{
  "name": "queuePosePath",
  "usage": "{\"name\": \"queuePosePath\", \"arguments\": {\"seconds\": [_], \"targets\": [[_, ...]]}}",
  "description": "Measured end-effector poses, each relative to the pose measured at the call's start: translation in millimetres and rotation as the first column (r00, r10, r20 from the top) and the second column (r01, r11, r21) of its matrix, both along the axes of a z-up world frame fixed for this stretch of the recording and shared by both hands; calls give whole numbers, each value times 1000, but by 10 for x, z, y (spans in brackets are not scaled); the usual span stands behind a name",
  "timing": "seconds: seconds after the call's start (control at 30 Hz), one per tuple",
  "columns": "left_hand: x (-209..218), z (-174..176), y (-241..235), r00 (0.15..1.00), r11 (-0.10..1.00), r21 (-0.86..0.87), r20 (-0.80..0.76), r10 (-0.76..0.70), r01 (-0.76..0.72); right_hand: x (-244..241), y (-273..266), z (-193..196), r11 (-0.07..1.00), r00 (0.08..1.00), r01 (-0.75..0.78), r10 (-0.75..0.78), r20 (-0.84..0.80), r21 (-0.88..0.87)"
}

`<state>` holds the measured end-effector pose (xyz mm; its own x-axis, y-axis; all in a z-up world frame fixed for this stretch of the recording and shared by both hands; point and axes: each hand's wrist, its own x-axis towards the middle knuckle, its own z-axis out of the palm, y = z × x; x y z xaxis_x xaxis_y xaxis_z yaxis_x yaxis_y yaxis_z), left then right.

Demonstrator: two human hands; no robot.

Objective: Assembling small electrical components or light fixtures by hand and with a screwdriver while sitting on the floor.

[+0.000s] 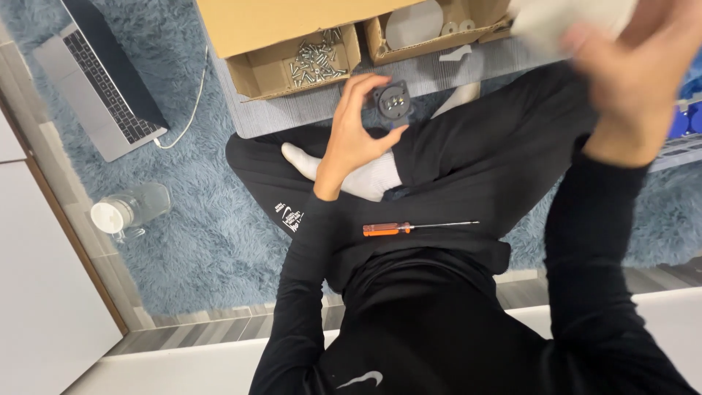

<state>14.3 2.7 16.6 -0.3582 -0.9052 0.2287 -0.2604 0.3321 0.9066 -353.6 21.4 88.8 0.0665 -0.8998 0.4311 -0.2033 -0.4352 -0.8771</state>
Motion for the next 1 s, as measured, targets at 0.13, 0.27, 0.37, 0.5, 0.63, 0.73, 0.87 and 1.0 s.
{"name": "queuePosePath", "arguments": {"seconds": [0.13, 0.27, 0.37, 0.5, 0.63, 0.73, 0.87, 1.0], "targets": [[123, -39, 197, 975, 989, 111, -211, -71, 96, 566, 135, 86, 997, 998, -56, 58, -31, 43], [291, -122, 396, 956, 958, 277, -293, 12, 73, 884, 220, -196, 966, 972, -157, 115, 204, 205], [405, -137, 518, 947, 947, 319, -313, 65, 41, 1005, 236, -442, 950, 959, -192, 128, 252, 246], [511, -75, 594, 917, 952, 306, -387, 99, 27, 1133, 223, -633, 948, 965, -187, 127, 232, 259], [546, -29, 601, 918, 954, 299, -377, 125, -7, 1267, 197, -644, 962, 990, -111, 85, 113, 249], [519, 50, 555, 917, 965, 261, -378, 129, -29, 1362, 146, -621, 982, 999, -42, 47, -27, 186], [475, 164, 517, 917, 966, 258, -390, 87, 18, 1435, 152, -652, 993, 989, -23, 40, -141, 117], [465, 91, 509, 854, 955, 267, -520, 27, 132, 1473, 204, -643, 980, 991, -99, 114, -74, 175]]}}
